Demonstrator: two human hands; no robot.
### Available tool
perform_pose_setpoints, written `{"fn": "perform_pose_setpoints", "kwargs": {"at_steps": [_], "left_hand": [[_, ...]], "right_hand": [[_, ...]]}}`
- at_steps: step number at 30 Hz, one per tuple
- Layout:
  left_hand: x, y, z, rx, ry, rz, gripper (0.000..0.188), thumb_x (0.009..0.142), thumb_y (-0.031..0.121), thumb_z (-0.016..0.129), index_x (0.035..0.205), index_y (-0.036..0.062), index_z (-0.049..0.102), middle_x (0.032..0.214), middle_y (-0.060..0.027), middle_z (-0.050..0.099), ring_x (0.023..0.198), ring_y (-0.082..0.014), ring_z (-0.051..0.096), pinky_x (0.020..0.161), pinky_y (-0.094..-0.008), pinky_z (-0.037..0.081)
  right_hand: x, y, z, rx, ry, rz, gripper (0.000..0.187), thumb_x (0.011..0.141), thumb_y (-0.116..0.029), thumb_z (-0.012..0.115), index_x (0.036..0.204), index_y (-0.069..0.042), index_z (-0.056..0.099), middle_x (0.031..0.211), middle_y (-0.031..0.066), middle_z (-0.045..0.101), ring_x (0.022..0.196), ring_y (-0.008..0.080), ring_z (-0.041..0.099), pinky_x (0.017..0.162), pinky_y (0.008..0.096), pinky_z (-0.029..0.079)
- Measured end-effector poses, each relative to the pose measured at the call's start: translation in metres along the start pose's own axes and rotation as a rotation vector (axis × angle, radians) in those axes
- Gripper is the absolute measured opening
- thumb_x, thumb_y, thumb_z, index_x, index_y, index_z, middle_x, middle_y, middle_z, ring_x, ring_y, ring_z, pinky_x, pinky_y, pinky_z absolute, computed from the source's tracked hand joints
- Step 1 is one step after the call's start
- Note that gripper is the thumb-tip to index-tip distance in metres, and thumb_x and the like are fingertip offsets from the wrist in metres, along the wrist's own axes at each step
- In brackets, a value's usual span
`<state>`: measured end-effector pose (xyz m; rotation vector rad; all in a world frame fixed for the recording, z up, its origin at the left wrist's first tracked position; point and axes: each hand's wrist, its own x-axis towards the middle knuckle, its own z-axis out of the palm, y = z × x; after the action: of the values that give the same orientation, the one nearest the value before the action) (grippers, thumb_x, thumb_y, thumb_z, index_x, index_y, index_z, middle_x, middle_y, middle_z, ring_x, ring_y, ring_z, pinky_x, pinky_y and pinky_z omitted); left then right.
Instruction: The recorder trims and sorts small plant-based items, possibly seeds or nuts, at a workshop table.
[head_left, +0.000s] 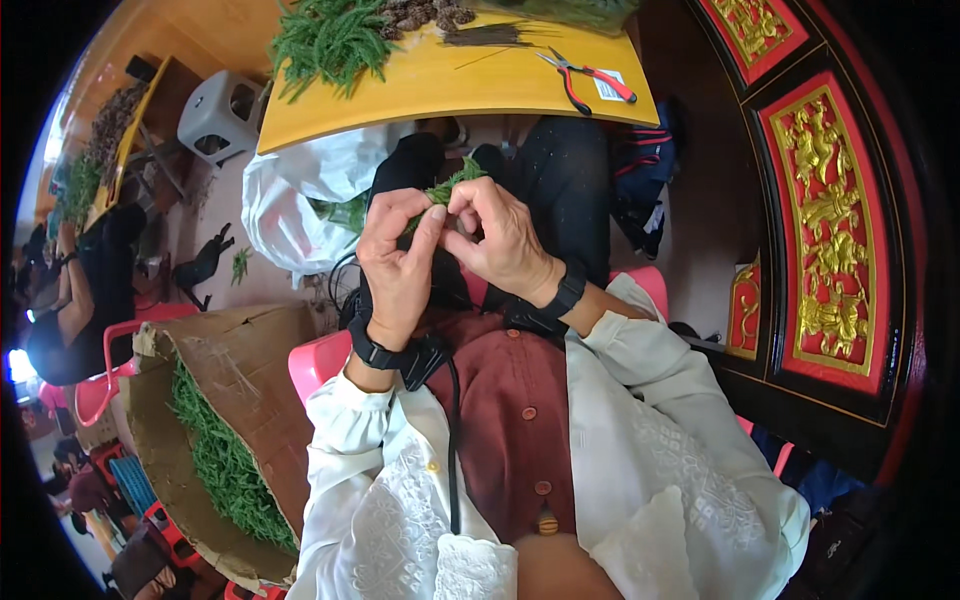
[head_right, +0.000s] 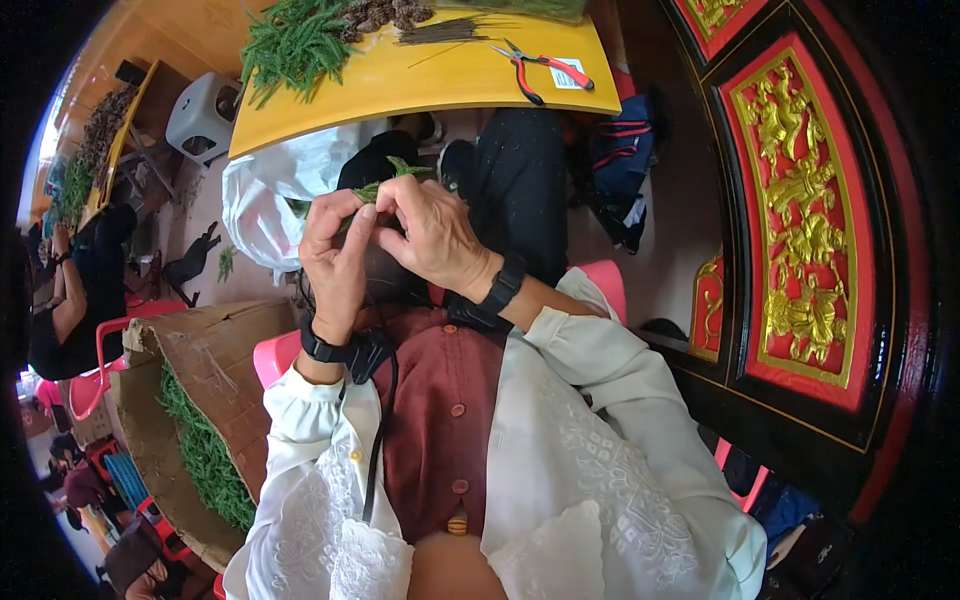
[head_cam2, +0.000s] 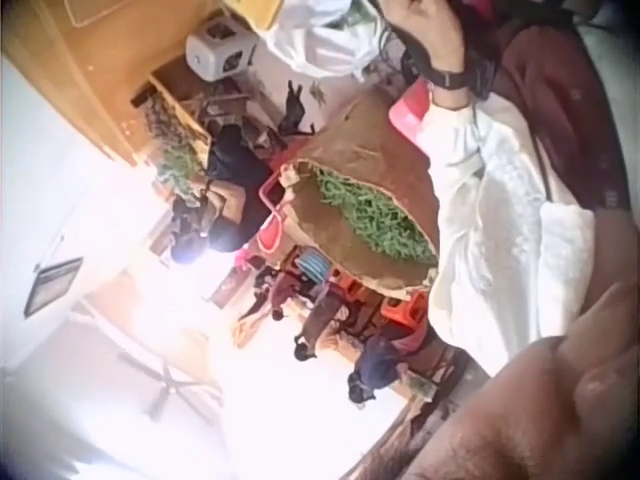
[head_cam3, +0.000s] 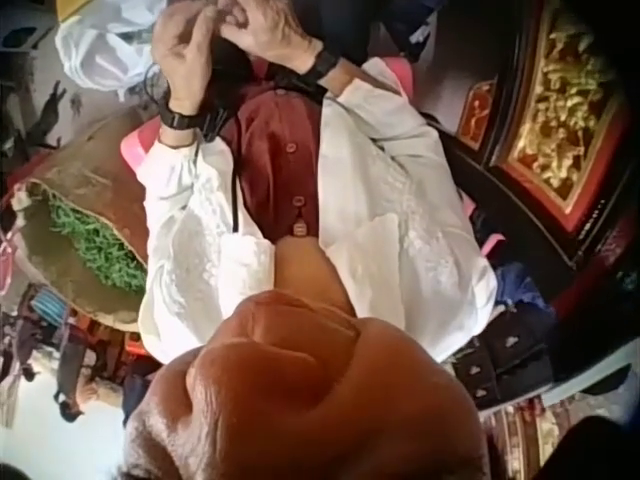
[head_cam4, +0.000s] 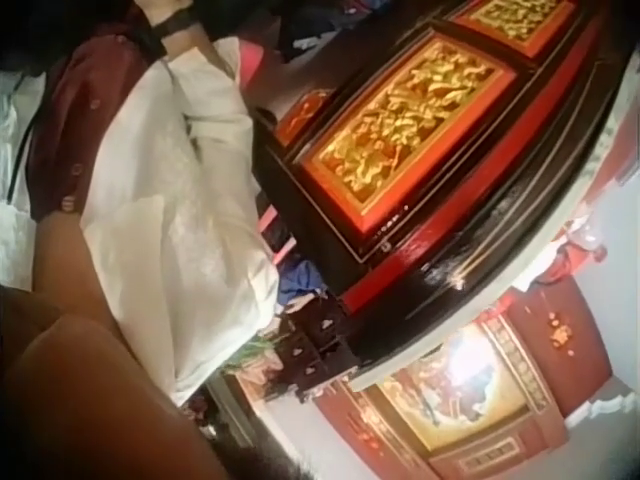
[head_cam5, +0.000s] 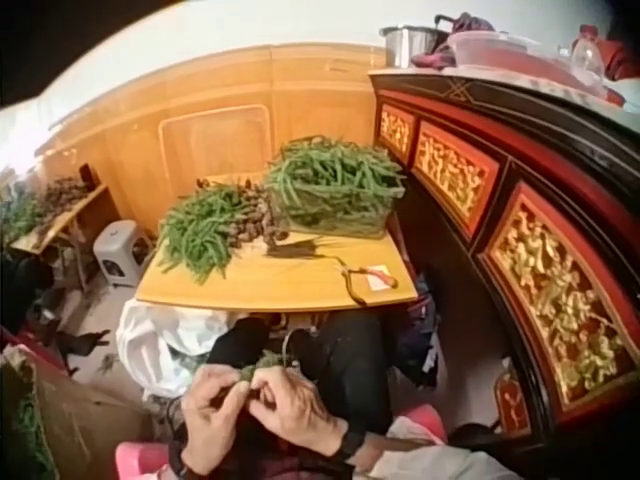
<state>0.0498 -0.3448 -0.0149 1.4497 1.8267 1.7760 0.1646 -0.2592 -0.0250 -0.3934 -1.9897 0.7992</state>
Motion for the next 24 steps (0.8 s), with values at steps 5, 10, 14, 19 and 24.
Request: {"fn": "perform_pose_setpoints", "kwargs": {"at_steps": [5,10,14,19,24], "left_hand": [[-0.004,-0.009,0.001,-0.08,0.037,-0.127,0.009,0.08,0.001,0.067,0.088,-0.0021,0.064,0.089,-0.0081,0.06,0.082,-0.0164,0.057,0.075,-0.0263,0.045],[-0.002,-0.004,0.007,-0.025,-0.001,-0.103,0.008,0.081,0.001,0.066,0.087,-0.0028,0.063,0.089,-0.0075,0.061,0.083,-0.016,0.057,0.075,-0.026,0.045],[-0.006,-0.004,0.01,-0.006,-0.027,-0.086,0.008,0.082,0.002,0.066,0.086,-0.0037,0.062,0.087,-0.0075,0.062,0.082,-0.0154,0.058,0.074,-0.0254,0.045],[-0.01,-0.009,0.015,-0.068,-0.053,-0.202,0.008,0.085,0.004,0.064,0.089,-0.0025,0.062,0.084,-0.0048,0.062,0.077,-0.012,0.057,0.071,-0.0236,0.045],[-0.012,-0.012,0.012,-0.156,-0.074,-0.287,0.008,0.089,0.006,0.062,0.092,-0.0007,0.062,0.081,-0.0012,0.062,0.075,-0.0078,0.055,0.068,-0.0212,0.045]], "right_hand": [[0.003,-0.002,-0.016,0.02,-0.095,-0.002,0.041,0.071,-0.005,0.075,0.105,-0.005,0.052,0.072,0.003,0.048,0.057,0.0136,0.046,0.053,0.0268,0.042],[0.009,-0.002,-0.023,0.078,-0.013,0.063,0.038,0.076,-0.009,0.073,0.109,-0.004,0.057,0.075,0.0033,0.052,0.058,0.0113,0.048,0.053,0.0248,0.041],[0.002,0.014,-0.02,0.197,-0.043,0.114,0.024,0.079,-0.009,0.071,0.1,-0.003,0.062,0.08,0.0045,0.057,0.057,0.0086,0.049,0.051,0.0226,0.04],[0.0,0.02,-0.021,0.193,-0.068,0.144,0.011,0.081,-0.006,0.068,0.09,-0.001,0.063,0.08,0.0052,0.06,0.055,0.006,0.05,0.05,0.0211,0.039],[0.002,0.007,-0.022,0.216,-0.132,0.288,0.011,0.081,-0.003,0.066,0.09,0.0,0.062,0.077,0.0035,0.06,0.056,0.0023,0.05,0.049,0.0201,0.039]]}}
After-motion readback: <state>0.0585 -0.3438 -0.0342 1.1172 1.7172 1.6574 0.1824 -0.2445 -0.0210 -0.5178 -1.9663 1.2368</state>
